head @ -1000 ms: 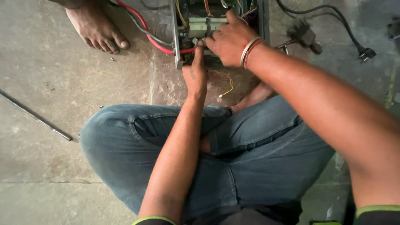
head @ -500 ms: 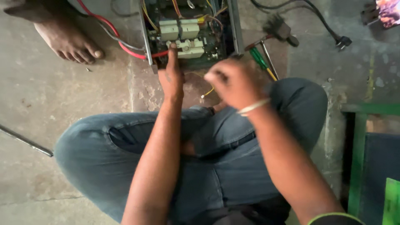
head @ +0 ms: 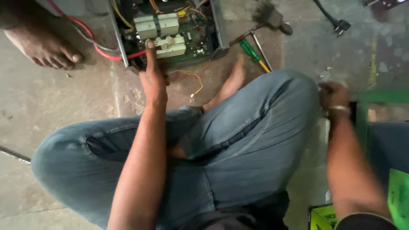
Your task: The person sits on the floor and works on an open electronic device, likely a power inverter. They use a screwdriver to tighten screws on the circuit board and connect wires to terminals. The person also handles small components and adjusts connections within the device.
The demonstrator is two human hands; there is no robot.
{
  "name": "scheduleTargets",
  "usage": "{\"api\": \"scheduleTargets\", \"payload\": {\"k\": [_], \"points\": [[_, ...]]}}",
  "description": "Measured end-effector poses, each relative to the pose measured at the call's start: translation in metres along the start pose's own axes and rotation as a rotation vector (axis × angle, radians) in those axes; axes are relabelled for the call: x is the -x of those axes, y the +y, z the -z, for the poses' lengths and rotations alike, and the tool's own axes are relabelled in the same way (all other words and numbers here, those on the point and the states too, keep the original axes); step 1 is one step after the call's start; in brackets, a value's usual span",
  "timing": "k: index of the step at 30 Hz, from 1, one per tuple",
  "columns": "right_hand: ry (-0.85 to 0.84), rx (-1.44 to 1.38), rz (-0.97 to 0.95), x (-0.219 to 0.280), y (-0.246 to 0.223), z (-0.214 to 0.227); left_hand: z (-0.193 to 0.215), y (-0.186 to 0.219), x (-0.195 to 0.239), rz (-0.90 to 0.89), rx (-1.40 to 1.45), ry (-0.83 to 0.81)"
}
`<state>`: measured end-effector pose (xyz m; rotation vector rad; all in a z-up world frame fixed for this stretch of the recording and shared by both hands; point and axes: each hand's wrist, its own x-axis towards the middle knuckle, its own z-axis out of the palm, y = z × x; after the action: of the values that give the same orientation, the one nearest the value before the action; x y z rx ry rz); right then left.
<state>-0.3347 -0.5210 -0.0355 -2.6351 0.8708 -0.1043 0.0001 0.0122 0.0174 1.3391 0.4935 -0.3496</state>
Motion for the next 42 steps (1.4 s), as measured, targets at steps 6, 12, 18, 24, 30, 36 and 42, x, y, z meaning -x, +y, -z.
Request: {"api": "scheduleTargets", "payload": {"k": [6, 12, 18, 24, 30, 36, 42], "points": [[0.228, -0.031, -0.208, 0.036, 0.023, -0.034, 0.0, 0.001, 0.003, -0.018, -0.005, -0.064], [0.28, -0.138, -0.065, -0.01, 0.011, -0.027, 0.004, -0.004, 0.004, -0.058, -0.001, -0.051], [0.159, 0.272, 0.076, -0.038, 0.02, -0.04, 0.003, -0.008, 0.0, -0.028, 0.0, -0.035], [0.12, -0.05, 0.024, -0.037, -0.016, -0.026, 0.001, -0.012, -0.002, -0.056, 0.061, -0.082], [0.065, -0.166, 0.353, -0.069, -0.206, 0.061, -0.018, -0.004, 0.016, 0.036, -0.067, -0.362], [-0.467, -0.515, 0.518, -0.045, -0.427, 0.067, -0.031, 0.011, 0.045, -0.054, 0.137, -0.621], [-0.583, -0.762, 0.324, -0.022, -0.519, -0.005, -0.009, 0.019, 0.029, 0.067, 0.469, -0.529]]}}
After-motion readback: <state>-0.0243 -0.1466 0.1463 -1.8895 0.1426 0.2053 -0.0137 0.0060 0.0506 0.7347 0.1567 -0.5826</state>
